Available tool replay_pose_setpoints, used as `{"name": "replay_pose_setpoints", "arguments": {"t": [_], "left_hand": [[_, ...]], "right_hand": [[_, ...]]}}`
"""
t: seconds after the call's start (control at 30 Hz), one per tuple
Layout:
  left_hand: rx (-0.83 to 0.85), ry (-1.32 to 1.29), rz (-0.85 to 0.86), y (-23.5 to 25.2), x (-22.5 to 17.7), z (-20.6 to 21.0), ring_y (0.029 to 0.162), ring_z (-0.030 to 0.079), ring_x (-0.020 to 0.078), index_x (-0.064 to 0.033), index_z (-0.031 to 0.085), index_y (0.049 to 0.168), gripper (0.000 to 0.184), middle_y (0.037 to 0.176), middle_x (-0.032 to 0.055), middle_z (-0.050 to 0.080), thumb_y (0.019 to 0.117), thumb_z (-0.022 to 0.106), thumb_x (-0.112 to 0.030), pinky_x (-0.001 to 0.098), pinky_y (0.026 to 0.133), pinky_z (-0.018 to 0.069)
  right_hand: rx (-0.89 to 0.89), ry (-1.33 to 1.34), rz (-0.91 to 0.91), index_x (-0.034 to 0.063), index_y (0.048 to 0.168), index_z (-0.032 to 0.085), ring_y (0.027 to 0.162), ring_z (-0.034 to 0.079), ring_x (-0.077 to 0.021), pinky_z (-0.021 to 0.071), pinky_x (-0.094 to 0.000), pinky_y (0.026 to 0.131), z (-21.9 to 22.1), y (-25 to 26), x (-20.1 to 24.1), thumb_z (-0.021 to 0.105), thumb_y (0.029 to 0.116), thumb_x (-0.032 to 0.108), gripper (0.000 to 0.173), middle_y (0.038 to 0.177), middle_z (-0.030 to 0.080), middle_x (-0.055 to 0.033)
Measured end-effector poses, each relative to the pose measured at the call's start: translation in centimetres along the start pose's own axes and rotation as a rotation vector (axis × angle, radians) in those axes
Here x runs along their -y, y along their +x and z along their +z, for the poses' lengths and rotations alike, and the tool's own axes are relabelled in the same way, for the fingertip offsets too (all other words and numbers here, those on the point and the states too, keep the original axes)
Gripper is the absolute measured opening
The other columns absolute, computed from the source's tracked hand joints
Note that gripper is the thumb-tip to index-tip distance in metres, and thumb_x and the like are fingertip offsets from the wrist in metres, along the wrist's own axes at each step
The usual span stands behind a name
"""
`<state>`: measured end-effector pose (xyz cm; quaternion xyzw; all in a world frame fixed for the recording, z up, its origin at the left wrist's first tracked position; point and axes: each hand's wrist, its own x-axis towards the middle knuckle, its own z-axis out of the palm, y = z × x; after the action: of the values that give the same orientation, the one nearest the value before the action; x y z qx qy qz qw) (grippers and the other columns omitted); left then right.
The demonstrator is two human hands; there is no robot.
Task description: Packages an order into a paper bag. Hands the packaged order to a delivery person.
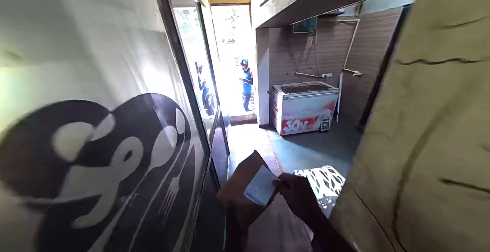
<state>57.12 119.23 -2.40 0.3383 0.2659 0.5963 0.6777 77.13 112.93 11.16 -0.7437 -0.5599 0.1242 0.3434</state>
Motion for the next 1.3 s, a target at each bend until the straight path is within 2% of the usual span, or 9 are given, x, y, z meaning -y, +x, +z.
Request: {"name": "replay_pose_setpoints", "arguments": {"t": [0.13,0.2,0.4,0.5,0.73,0.87,0.97,1.1,1.3], "left_hand": [[-0.078,-0.008,0.037,14.5,3.2,2.3,0.110,0.066,0.0165,-0.0010,0.037,0.148,0.067,0.125,0.0125,0.062,0.1051,0.046,-0.052,0.0400,0.093,0.0585],[-0.079,-0.092,0.006,22.4,4.1,3.8,0.107,0.068,0.0174,-0.0015,0.034,0.147,0.091,0.122,0.0119,0.065,0.0879,0.070,-0.062,0.0410,0.090,0.0606],[-0.115,-0.070,-0.017,42.4,4.9,10.7,0.087,0.071,0.0164,-0.0107,0.059,0.117,0.081,0.094,0.0038,0.070,0.0648,0.086,-0.066,0.0396,0.077,0.0616],[0.009,-0.079,0.101,52.4,6.5,14.1,0.086,0.074,0.0083,-0.0231,0.073,0.103,0.050,0.091,-0.0046,0.076,0.0743,0.079,-0.064,0.0339,0.076,0.0638],[0.364,0.052,0.501,80.8,12.4,19.3,0.103,0.069,0.0023,-0.0281,0.072,0.117,0.038,0.108,-0.0088,0.075,0.1011,0.051,-0.056,0.0261,0.090,0.0574],[0.269,0.061,0.514,96.9,13.9,25.6,0.104,0.068,0.0062,-0.0176,0.068,0.121,0.049,0.108,-0.0043,0.073,0.0980,0.055,-0.059,0.0301,0.091,0.0570],[-0.169,-0.051,0.351,107.1,12.5,33.7,0.090,0.068,0.0078,-0.0150,0.066,0.110,0.052,0.094,-0.0019,0.069,0.0853,0.071,-0.060,0.0283,0.083,0.0576],[0.319,-0.029,0.382,124.8,16.5,25.8,0.110,0.068,0.0071,-0.0234,0.071,0.124,0.050,0.115,-0.0048,0.074,0.0936,0.060,-0.062,0.0322,0.095,0.0571],[0.139,0.011,0.367,148.3,20.5,23.3,0.102,0.070,0.0068,-0.0237,0.069,0.115,0.046,0.103,-0.0057,0.075,0.0945,0.057,-0.064,0.0333,0.089,0.0592]], "right_hand": [[-0.052,0.237,-0.185,0.0145,0.098,0.076,0.075,0.071,-0.0132,0.0620,-0.0401,0.072,3.1,16.9,-4.3,0.063,0.1013,0.032,0.022,0.084,0.074,0.0014],[-0.062,0.382,-0.209,0.0117,0.105,0.075,0.078,0.073,-0.0135,0.0652,-0.0381,0.072,3.7,24.9,-5.4,0.063,0.1029,0.025,0.018,0.090,0.075,-0.0003],[-0.028,0.777,-0.135,0.0042,0.118,0.069,0.085,0.073,-0.0151,0.0647,-0.0361,0.075,1.9,45.3,-5.9,0.050,0.1097,0.021,0.027,0.098,0.073,-0.0063],[-0.039,0.872,-0.249,0.0035,0.123,0.068,0.089,0.073,-0.0163,0.0648,-0.0344,0.078,1.1,55.8,-7.3,0.049,0.1091,0.016,0.026,0.103,0.073,-0.0071],[-0.008,0.918,-0.499,-0.0004,0.123,0.068,0.086,0.073,-0.0128,0.0654,-0.0291,0.078,2.9,84.1,-13.4,0.050,0.1085,0.012,0.026,0.101,0.073,-0.0058],[-0.028,0.925,-0.557,-0.0010,0.122,0.068,0.087,0.073,-0.0121,0.0649,-0.0282,0.078,4.1,101.4,-14.7,0.051,0.1078,0.011,0.026,0.099,0.074,-0.0049],[-0.005,0.914,-0.538,-0.0003,0.122,0.068,0.084,0.072,-0.0119,0.0644,-0.0272,0.075,5.3,113.6,-14.6,0.050,0.1080,0.011,0.026,0.096,0.074,-0.0040],[0.014,0.857,-0.540,0.0035,0.122,0.070,0.086,0.073,-0.0109,0.0658,-0.0274,0.075,9.3,129.7,-16.0,0.050,0.1082,0.014,0.027,0.099,0.074,-0.0015],[0.003,0.912,-0.535,0.0018,0.122,0.069,0.085,0.073,-0.0133,0.0657,-0.0312,0.076,18.9,152.4,-17.8,0.051,0.1077,0.013,0.026,0.099,0.074,-0.0040]]}}
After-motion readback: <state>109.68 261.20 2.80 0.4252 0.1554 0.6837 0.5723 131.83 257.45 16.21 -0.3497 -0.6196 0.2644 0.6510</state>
